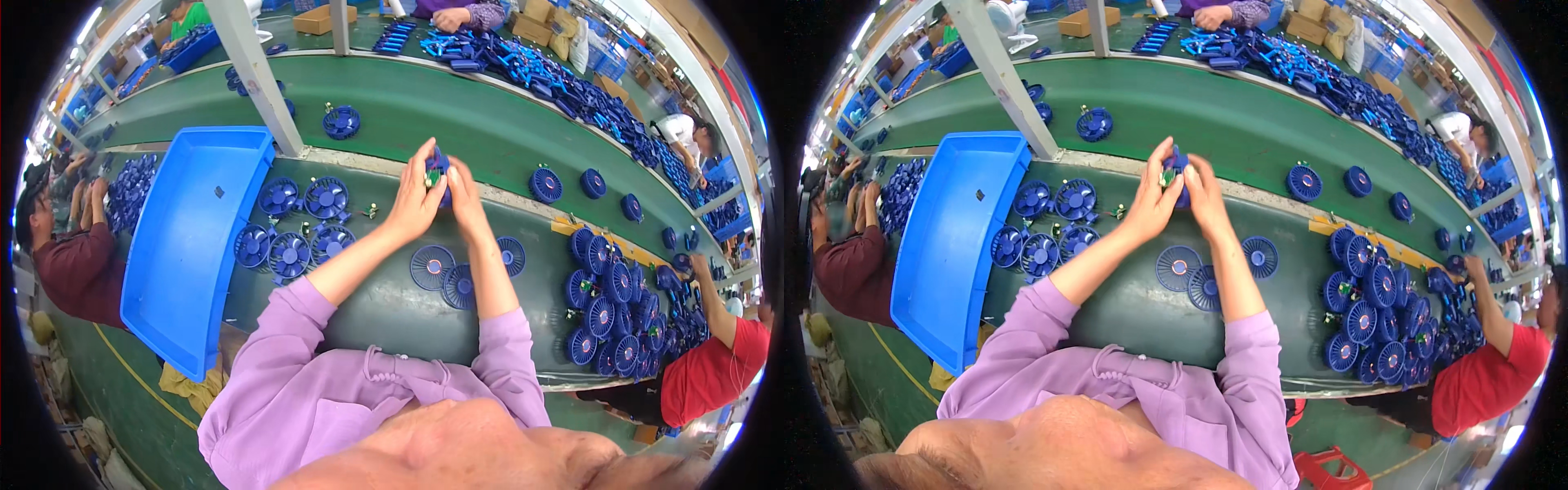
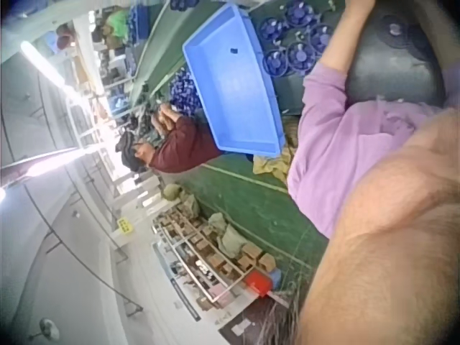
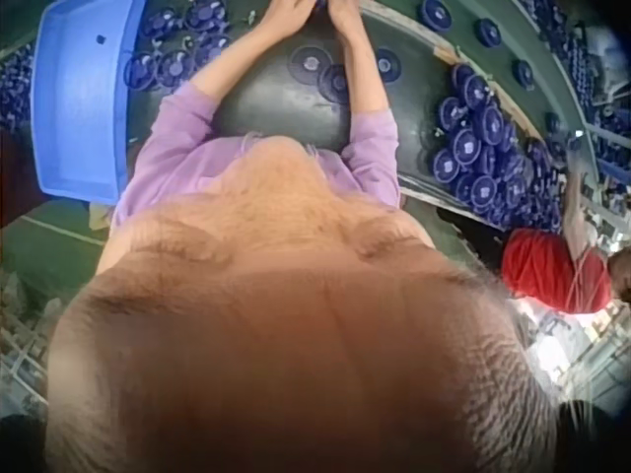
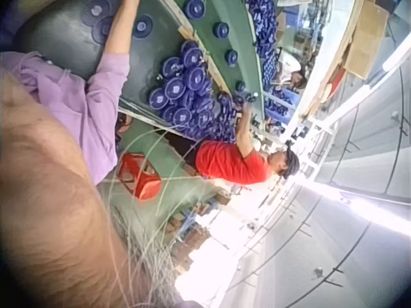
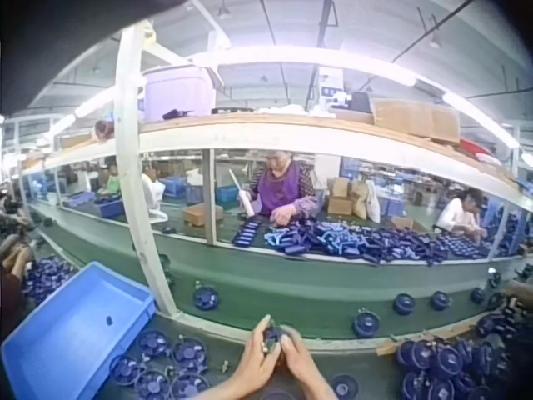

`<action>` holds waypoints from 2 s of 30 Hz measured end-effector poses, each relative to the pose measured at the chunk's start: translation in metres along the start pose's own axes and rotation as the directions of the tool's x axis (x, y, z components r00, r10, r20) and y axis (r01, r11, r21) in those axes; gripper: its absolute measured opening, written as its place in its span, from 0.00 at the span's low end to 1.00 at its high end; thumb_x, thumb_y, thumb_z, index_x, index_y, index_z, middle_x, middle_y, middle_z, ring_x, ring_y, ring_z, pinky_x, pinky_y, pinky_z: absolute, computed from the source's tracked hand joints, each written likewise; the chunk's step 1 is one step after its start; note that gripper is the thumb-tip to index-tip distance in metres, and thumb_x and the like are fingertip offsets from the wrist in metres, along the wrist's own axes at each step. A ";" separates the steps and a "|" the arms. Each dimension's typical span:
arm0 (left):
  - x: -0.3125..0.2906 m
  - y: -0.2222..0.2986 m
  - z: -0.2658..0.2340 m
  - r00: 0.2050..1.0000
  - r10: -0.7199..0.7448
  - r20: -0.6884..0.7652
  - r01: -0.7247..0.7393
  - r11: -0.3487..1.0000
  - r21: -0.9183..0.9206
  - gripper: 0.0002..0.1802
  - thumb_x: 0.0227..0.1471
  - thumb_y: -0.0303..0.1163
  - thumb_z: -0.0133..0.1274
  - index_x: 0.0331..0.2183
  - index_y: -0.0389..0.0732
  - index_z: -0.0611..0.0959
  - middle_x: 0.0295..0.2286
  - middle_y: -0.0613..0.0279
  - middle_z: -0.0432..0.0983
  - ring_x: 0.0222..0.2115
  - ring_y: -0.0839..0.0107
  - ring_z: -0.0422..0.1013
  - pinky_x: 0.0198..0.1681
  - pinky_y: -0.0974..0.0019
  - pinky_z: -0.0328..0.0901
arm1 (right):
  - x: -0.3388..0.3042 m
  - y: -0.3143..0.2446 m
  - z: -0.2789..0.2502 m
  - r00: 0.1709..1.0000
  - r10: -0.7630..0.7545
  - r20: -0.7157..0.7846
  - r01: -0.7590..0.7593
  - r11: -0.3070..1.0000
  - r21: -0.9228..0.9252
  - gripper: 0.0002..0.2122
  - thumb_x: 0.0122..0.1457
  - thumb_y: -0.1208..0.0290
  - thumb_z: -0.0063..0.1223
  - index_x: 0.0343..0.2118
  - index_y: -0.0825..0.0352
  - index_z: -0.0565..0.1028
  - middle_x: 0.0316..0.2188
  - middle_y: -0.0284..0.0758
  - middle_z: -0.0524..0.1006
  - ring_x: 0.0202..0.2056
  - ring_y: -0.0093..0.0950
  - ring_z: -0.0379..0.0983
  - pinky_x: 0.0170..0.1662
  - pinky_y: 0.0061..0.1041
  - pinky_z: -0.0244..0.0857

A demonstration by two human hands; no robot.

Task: The person assembles small electric fans by picking up fan bodies and grilles from a conveyor belt, snapping the grilles onto the fan bodies by hand, and setting the assembled units back on the belt.

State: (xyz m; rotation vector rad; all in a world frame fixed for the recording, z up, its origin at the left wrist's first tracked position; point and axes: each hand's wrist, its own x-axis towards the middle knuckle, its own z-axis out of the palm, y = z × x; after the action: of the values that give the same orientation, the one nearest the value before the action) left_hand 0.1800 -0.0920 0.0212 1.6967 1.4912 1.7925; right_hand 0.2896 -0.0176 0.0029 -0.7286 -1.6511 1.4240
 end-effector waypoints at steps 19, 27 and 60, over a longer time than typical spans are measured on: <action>0.112 -0.234 -0.145 0.934 -0.341 -0.102 0.277 0.513 0.813 0.25 0.49 0.39 0.51 0.48 0.39 0.75 0.40 0.41 0.75 0.44 0.45 0.70 0.49 0.49 0.64 | -0.127 -0.019 -0.117 0.996 0.058 0.063 0.030 0.457 -0.889 0.36 0.38 0.65 0.69 0.55 0.59 0.68 0.57 0.46 0.63 0.57 0.46 0.59 0.59 0.39 0.56; 0.087 -0.185 -0.096 0.973 -0.232 0.009 0.176 0.763 0.622 0.15 0.57 0.40 0.46 0.39 0.38 0.76 0.36 0.43 0.76 0.40 0.45 0.72 0.42 0.50 0.66 | -0.075 -0.023 -0.093 0.988 0.088 -0.127 -0.078 0.994 0.081 0.16 0.61 0.67 0.50 0.47 0.72 0.72 0.38 0.36 0.76 0.36 0.24 0.75 0.36 0.26 0.75; -0.021 0.009 0.013 0.949 -0.285 -0.133 0.200 0.874 -0.442 0.21 0.65 0.39 0.32 0.55 0.41 0.64 0.42 0.61 0.66 0.40 0.76 0.64 0.45 0.69 0.62 | -0.053 -0.014 0.027 0.941 -0.337 -0.026 0.336 0.941 -0.044 0.30 0.59 0.54 0.46 0.59 0.67 0.57 0.55 0.45 0.62 0.56 0.37 0.60 0.58 0.32 0.54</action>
State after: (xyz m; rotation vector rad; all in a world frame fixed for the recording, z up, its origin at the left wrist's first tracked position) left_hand 0.2008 -0.1058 0.0127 1.0989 1.1976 2.0013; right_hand 0.2935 -0.0782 0.0051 -0.4589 -1.6878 1.1329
